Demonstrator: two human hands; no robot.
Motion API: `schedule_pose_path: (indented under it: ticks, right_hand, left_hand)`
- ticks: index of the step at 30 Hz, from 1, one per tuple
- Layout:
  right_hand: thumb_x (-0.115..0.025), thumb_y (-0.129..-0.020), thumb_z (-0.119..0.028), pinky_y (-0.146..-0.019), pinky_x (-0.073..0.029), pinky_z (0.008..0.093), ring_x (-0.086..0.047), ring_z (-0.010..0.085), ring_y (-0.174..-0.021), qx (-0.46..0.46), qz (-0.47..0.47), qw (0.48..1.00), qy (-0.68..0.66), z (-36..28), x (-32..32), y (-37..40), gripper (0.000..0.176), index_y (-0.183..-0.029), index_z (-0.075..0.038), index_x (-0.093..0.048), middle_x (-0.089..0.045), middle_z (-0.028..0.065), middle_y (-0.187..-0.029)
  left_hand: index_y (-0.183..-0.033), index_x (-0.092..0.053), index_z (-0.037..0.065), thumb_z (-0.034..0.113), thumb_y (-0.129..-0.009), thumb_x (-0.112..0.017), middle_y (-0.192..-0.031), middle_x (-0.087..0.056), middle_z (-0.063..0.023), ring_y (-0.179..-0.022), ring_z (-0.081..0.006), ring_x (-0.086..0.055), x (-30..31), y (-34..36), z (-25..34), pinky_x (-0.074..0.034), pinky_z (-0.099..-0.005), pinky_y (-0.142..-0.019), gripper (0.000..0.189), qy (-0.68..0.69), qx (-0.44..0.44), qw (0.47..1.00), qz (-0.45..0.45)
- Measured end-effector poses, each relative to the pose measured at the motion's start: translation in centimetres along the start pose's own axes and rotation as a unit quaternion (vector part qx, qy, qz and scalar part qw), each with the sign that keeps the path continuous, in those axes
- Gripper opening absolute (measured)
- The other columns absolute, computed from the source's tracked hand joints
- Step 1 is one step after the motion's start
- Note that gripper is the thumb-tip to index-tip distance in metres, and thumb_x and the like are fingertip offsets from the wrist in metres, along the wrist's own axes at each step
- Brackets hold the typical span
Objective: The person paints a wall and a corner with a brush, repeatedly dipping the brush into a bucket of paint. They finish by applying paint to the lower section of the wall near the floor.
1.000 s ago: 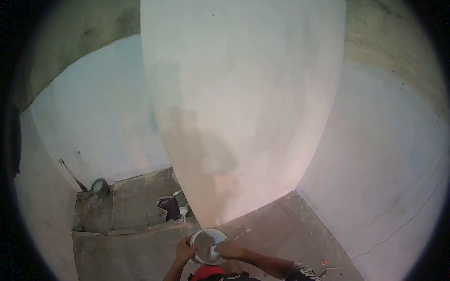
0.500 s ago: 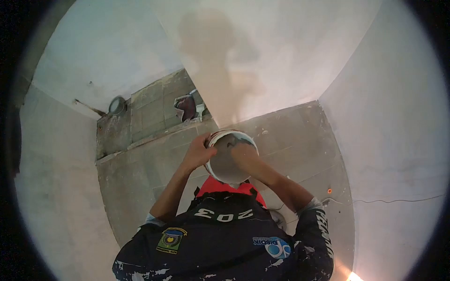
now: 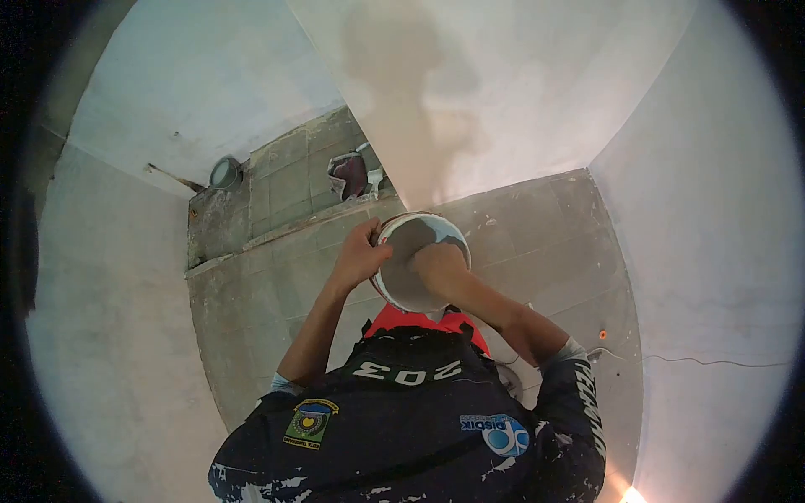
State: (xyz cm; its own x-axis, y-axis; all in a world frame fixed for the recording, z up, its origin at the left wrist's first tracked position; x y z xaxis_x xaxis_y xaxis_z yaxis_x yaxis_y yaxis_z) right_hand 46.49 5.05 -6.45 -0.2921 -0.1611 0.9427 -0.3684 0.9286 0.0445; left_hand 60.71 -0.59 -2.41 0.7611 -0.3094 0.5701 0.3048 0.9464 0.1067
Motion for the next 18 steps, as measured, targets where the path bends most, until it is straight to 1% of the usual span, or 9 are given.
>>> schedule_pose_path:
  ticks: [4, 6, 9, 11, 12, 14, 15, 17, 18]
  right_hand:
    - [-0.061, -0.078, -0.017, -0.066, -0.055, 0.0415, -0.069, 0.0302, -0.079, -0.014, -0.063, 0.998, 0.019, -0.3, -0.7, -0.5, 0.014, -0.078, -0.009, -0.072, -0.069, 0.0143, -0.079]
    - [-0.057, -0.080, -0.015, -0.070, -0.054, 0.0423, -0.069, 0.0303, -0.082, -0.011, -0.113, 0.993, 0.015, -0.1, 0.7, -0.3, 0.017, -0.087, -0.009, -0.072, -0.070, 0.0157, -0.086]
    - [-0.055, -0.083, -0.017, -0.069, -0.053, 0.0442, -0.068, 0.0309, -0.083, -0.052, -0.102, 0.993, -0.019, 2.4, 1.6, 0.2, 0.021, -0.094, -0.008, -0.071, -0.069, 0.0179, -0.089]
    - [-0.056, -0.085, -0.020, -0.069, -0.052, 0.0446, -0.068, 0.0306, -0.078, 0.004, 0.007, 0.986, -0.169, 4.6, 3.9, 1.6, 0.023, -0.098, -0.006, -0.069, -0.068, 0.0192, -0.087]
    - [-0.056, -0.085, -0.020, -0.069, -0.052, 0.0446, -0.068, 0.0306, -0.078, 0.006, 0.007, 0.986, -0.165, 6.2, 4.5, 2.2, 0.023, -0.098, -0.006, -0.069, -0.068, 0.0192, -0.087]
    - [-0.057, -0.089, -0.027, -0.058, -0.049, 0.0372, -0.063, 0.0215, -0.066, -0.058, -0.060, 0.929, -0.361, 9.8, 4.6, 3.5, 0.028, -0.107, -0.007, -0.067, -0.066, 0.0131, -0.077]
    - [-0.057, -0.089, -0.027, -0.058, -0.049, 0.0372, -0.063, 0.0215, -0.066, -0.059, -0.058, 0.931, -0.356, 11.0, 4.7, 4.4, 0.028, -0.107, -0.007, -0.067, -0.066, 0.0131, -0.077]
    - [-0.055, -0.092, -0.029, -0.046, -0.041, 0.0268, -0.052, 0.0102, -0.058, -0.189, -0.136, 0.804, -0.547, 13.2, 3.2, 6.6, 0.031, -0.113, -0.009, -0.064, -0.057, 0.0037, -0.071]
    - [-0.055, -0.092, -0.029, -0.046, -0.041, 0.0268, -0.052, 0.0102, -0.058, -0.191, -0.131, 0.809, -0.541, 13.7, 2.2, 7.2, 0.031, -0.113, -0.009, -0.064, -0.057, 0.0037, -0.071]
  left_hand:
    - [-0.073, -0.045, -0.001, 0.016, -0.065, -0.060, -0.058, -0.042, -0.0130, -0.055, -0.0215, -0.041, -0.3, 0.1, -0.3, -0.035, -0.0371, -0.053, 0.024, -0.003, 0.006, 1.000, -0.003]
    - [-0.073, -0.046, -0.001, 0.016, -0.065, -0.060, -0.059, -0.042, -0.0127, -0.055, -0.0213, -0.042, -0.4, -0.4, 0.2, -0.035, -0.0372, -0.053, 0.023, -0.032, 0.002, 0.999, 0.002]
    - [-0.073, -0.046, -0.001, 0.015, -0.066, -0.061, -0.059, -0.042, -0.0114, -0.056, -0.0208, -0.042, -0.7, -1.0, -1.6, -0.035, -0.0370, -0.053, 0.023, -0.002, 0.015, 1.000, 0.005]
    - [-0.073, -0.046, -0.001, 0.015, -0.066, -0.061, -0.060, -0.043, -0.0108, -0.056, -0.0205, -0.042, -0.4, -0.8, -1.7, -0.036, -0.0368, -0.053, 0.023, -0.001, 0.028, 1.000, 0.014]
    - [-0.073, -0.046, -0.001, 0.014, -0.066, -0.061, -0.060, -0.043, -0.0102, -0.057, -0.0202, -0.043, -0.2, -0.7, -1.8, -0.036, -0.0367, -0.053, 0.023, -0.001, 0.042, 0.999, 0.020]
    - [-0.074, -0.047, -0.001, 0.014, -0.066, -0.062, -0.061, -0.044, -0.0100, -0.057, -0.0202, -0.044, -0.2, -0.7, -2.7, -0.037, -0.0363, -0.054, 0.023, 0.024, 0.055, 0.997, 0.038]
    - [-0.074, -0.047, -0.001, 0.014, -0.066, -0.062, -0.062, -0.045, -0.0097, -0.058, -0.0202, -0.044, -0.1, -0.7, -3.3, -0.038, -0.0360, -0.055, 0.023, 0.046, 0.070, 0.995, 0.054]
    - [-0.074, -0.048, 0.000, 0.012, -0.066, -0.063, -0.063, -0.044, -0.0059, -0.058, -0.0164, -0.044, 0.3, -1.0, -4.0, -0.037, -0.0333, -0.052, 0.021, 0.045, 0.059, 0.996, 0.059]
    - [-0.074, -0.048, 0.001, 0.010, -0.066, -0.063, -0.065, -0.044, -0.0021, -0.057, -0.0126, -0.043, 0.3, -1.2, -4.3, -0.036, -0.0306, -0.050, 0.019, 0.039, 0.053, 0.996, 0.064]
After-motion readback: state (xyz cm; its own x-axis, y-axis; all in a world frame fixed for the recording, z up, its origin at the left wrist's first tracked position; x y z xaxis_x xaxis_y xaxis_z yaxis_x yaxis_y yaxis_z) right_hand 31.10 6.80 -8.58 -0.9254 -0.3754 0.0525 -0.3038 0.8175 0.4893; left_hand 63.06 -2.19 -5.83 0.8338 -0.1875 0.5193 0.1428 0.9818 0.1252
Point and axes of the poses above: each hand's wrist, its own y-axis away from the middle knuckle, its own x-axis out of the back of the hand, z = x × y, the point moved 5 cm from there along -y, towards the middle knuckle
